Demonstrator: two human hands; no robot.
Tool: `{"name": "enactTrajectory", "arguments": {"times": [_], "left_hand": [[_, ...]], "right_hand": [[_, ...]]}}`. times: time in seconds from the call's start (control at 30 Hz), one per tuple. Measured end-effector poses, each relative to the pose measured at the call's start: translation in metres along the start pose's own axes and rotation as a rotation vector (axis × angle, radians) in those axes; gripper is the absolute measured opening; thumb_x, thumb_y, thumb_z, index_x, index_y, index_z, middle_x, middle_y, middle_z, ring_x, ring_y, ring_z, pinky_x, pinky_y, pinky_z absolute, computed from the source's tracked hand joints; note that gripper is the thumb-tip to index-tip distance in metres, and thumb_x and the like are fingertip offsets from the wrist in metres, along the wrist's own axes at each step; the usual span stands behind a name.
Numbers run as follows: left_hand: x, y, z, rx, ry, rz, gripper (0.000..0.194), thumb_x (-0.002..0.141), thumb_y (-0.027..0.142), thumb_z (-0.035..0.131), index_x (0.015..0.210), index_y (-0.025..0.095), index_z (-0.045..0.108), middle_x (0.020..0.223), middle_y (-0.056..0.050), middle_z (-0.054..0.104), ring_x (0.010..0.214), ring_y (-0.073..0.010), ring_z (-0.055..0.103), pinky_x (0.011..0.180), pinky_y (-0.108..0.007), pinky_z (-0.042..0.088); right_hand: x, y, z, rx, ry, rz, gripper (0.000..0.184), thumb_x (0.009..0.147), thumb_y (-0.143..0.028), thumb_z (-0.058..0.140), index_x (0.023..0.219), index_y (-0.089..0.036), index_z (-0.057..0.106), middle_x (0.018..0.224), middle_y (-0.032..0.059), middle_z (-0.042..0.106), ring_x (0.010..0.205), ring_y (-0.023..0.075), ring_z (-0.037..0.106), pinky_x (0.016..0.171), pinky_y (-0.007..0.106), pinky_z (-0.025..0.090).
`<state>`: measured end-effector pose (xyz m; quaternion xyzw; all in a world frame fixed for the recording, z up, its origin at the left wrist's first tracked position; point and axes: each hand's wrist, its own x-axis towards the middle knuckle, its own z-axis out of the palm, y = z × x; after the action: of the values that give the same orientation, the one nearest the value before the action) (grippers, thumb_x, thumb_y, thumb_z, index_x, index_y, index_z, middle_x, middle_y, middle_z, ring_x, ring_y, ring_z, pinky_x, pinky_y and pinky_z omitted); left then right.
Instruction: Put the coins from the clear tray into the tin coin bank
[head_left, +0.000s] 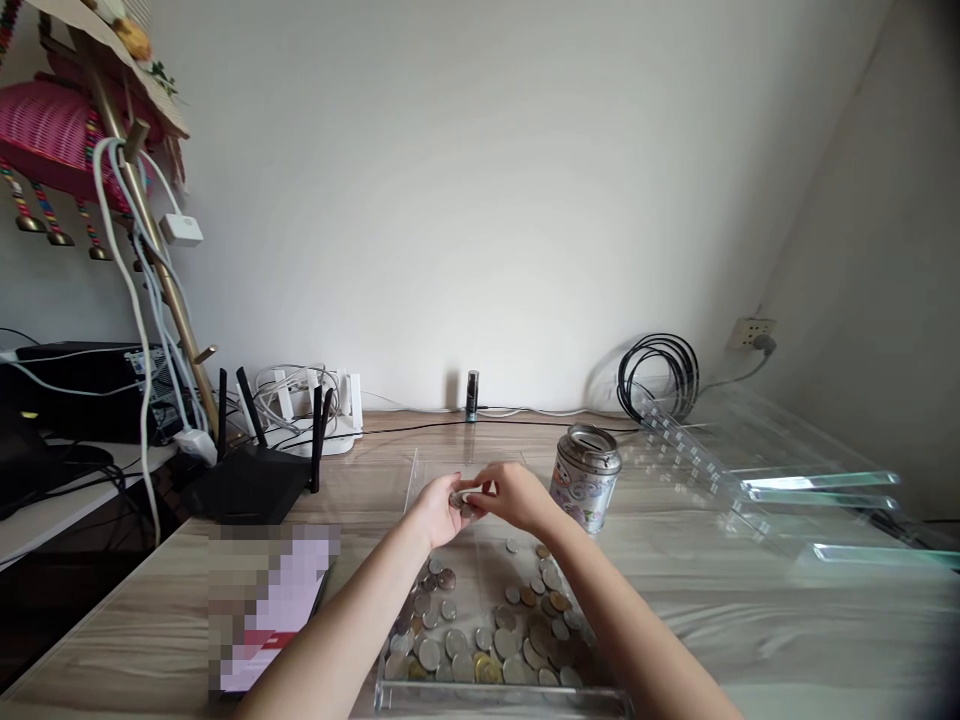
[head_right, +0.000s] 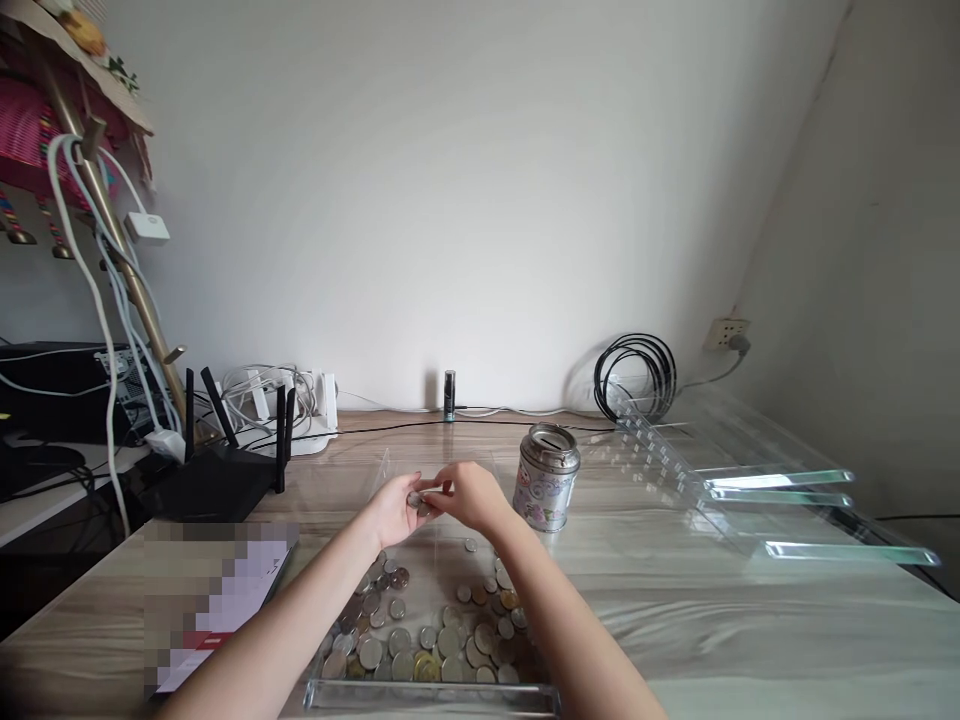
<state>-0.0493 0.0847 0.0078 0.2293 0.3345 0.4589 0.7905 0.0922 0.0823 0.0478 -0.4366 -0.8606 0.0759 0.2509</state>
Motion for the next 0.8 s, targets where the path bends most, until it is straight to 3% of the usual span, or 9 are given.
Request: {"name": "enactTrajectory", "arguments": {"times": [0.17, 0.43, 0.5, 0.57, 0.63, 0.7, 0.73, 0.8], "left_hand": [[-0.001, -0.001, 0.001, 0.058, -0.025, -0.083, 0.025, 0.078, 0.028, 0.037, 0.077, 0.008, 0.052, 0.06, -0.007, 0.056, 0.059, -0.0139, 0.057, 0.068, -0.028, 0.047], [-0.004, -0.004, 0.003, 0.131, -0.097, -0.091, 0.015, 0.075, 0.02, 0.041, 0.079, 0.011, 0.053, 0.067, -0.004, 0.059, 0.058, -0.0125, 0.057, 0.068, -0.03, 0.046], [-0.005, -0.004, 0.003, 0.145, -0.148, -0.1, 0.021, 0.076, 0.024, 0.04, 0.083, 0.009, 0.053, 0.071, -0.008, 0.061, 0.066, -0.0161, 0.059, 0.07, -0.03, 0.045], [-0.006, -0.002, 0.001, 0.137, -0.175, -0.092, 0.03, 0.078, 0.029, 0.037, 0.086, 0.005, 0.053, 0.077, -0.015, 0.061, 0.077, -0.0203, 0.059, 0.072, -0.029, 0.044], [-0.006, -0.001, -0.001, 0.118, -0.168, -0.079, 0.035, 0.079, 0.031, 0.034, 0.09, 0.003, 0.052, 0.084, -0.019, 0.06, 0.085, -0.0227, 0.057, 0.073, -0.028, 0.043], [-0.005, 0.0, -0.002, 0.101, -0.156, -0.07, 0.034, 0.079, 0.03, 0.034, 0.093, 0.003, 0.05, 0.09, -0.019, 0.059, 0.088, -0.0231, 0.055, 0.074, -0.028, 0.043], [-0.005, 0.0, -0.003, 0.097, -0.154, -0.071, 0.034, 0.079, 0.03, 0.034, 0.094, 0.004, 0.049, 0.091, -0.019, 0.059, 0.089, -0.0231, 0.055, 0.074, -0.028, 0.043], [-0.004, 0.0, -0.003, 0.1, -0.152, -0.081, 0.034, 0.078, 0.031, 0.034, 0.096, 0.004, 0.048, 0.091, -0.019, 0.058, 0.089, -0.0234, 0.055, 0.073, -0.03, 0.043]], "right_hand": [[0.002, 0.008, 0.009, 0.096, -0.154, 0.065, 0.017, 0.065, -0.031, 0.052, 0.068, -0.018, 0.062, 0.064, 0.0, 0.059, 0.054, 0.0081, 0.048, 0.048, 0.018, 0.031], [0.001, 0.005, 0.024, 0.127, -0.127, 0.095, 0.016, 0.064, -0.03, 0.051, 0.069, -0.018, 0.061, 0.062, -0.0006, 0.059, 0.052, 0.0083, 0.048, 0.046, 0.018, 0.031], [0.002, 0.003, 0.015, 0.124, -0.041, 0.073, 0.015, 0.066, -0.028, 0.049, 0.07, -0.019, 0.061, 0.064, -0.0006, 0.06, 0.055, 0.0087, 0.049, 0.049, 0.019, 0.032], [0.0, 0.006, -0.007, 0.062, 0.17, 0.083, 0.017, 0.069, -0.029, 0.046, 0.072, -0.021, 0.061, 0.071, 0.0, 0.06, 0.06, 0.0098, 0.05, 0.054, 0.02, 0.034], [-0.004, 0.019, -0.037, -0.058, 0.438, 0.173, 0.02, 0.071, -0.031, 0.043, 0.076, -0.023, 0.061, 0.078, 0.0015, 0.06, 0.068, 0.0123, 0.05, 0.059, 0.023, 0.035], [-0.011, 0.04, -0.065, -0.217, 0.636, 0.361, 0.023, 0.07, -0.035, 0.043, 0.076, -0.023, 0.062, 0.081, 0.0049, 0.059, 0.078, 0.0181, 0.048, 0.063, 0.029, 0.034], [-0.015, 0.052, -0.076, -0.278, 0.667, 0.483, 0.023, 0.068, -0.037, 0.046, 0.074, -0.022, 0.063, 0.08, 0.0073, 0.058, 0.082, 0.022, 0.046, 0.062, 0.031, 0.034], [-0.022, 0.074, -0.09, -0.307, 0.606, 0.611, 0.021, 0.062, -0.037, 0.052, 0.066, -0.021, 0.064, 0.075, 0.0105, 0.058, 0.083, 0.0272, 0.044, 0.061, 0.035, 0.033]]}}
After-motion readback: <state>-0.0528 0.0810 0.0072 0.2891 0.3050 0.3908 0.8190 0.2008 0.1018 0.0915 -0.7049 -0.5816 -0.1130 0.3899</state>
